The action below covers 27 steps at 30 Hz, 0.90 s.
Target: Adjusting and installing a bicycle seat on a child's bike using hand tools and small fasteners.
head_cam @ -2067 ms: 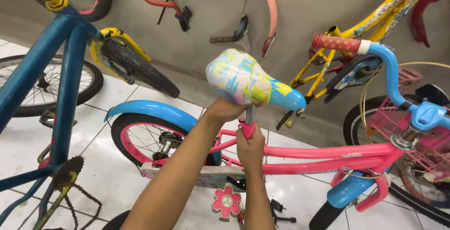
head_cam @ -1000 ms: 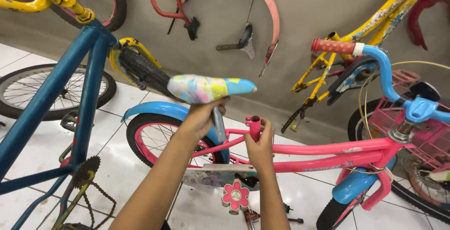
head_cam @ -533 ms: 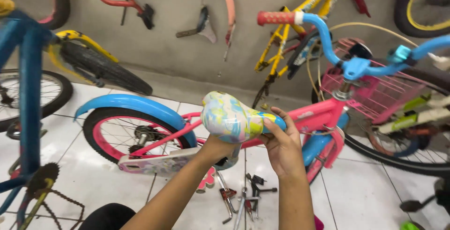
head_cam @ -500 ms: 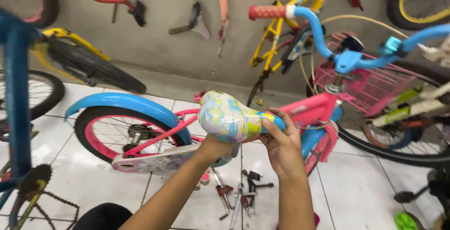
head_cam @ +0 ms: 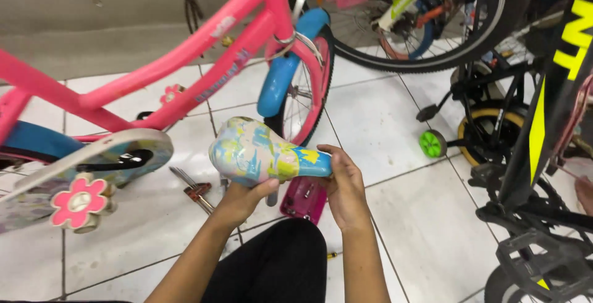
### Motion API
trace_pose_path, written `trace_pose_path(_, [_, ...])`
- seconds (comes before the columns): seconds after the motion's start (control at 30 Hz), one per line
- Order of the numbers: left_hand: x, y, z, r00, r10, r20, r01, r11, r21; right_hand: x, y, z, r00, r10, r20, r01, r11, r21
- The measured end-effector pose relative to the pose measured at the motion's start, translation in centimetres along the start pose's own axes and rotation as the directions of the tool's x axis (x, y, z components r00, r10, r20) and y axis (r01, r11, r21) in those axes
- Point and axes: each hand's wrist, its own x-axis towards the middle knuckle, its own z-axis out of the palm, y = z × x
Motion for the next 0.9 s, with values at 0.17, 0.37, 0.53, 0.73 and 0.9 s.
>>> trace_pose_path(0.17, [0.5, 0.8, 2.7, 0.987, -0.145, -0.072, 0.146, 0.989, 0.002, 1.2, 8.6, -11.6, 0.932, 0.113, -0.346, -0.227, 0.924, -0.308])
trace_pose_path(0.37, [2.5, -2.3, 4.4, 0.939, -0.34, -0.057, 0.339, 0.94, -0.029, 1.6, 18.3, -16.1, 0.871, 0.339, -0.355, -0.491, 0.591, -0.64])
trace_pose_path(0.53, [1.9, -4.9, 4.1, 0.866, -0.494, -0.082, 0.49, 0.87, -0.056, 3.1, 19.8, -15.4, 0.896, 0.286, -0.339, -0.443, 0.563, -0.697])
trace_pose_path(0.73, [2.6, -4.6, 6.7, 0.882, -0.471, -0.004, 0.471, 0.882, -0.026, 1.9, 13.1, -16.7, 0.935, 0.243, -0.259, -0.351, 0.528, -0.773])
trace_pose_path(0.9, [2.5, -6.6, 15.7, 0.875, -0.403, 0.269, 0.478, 0.808, -0.343, -4.5, 4.4, -20.1, 0.879, 0.272, -0.392, -0.221, 0.96, 0.171])
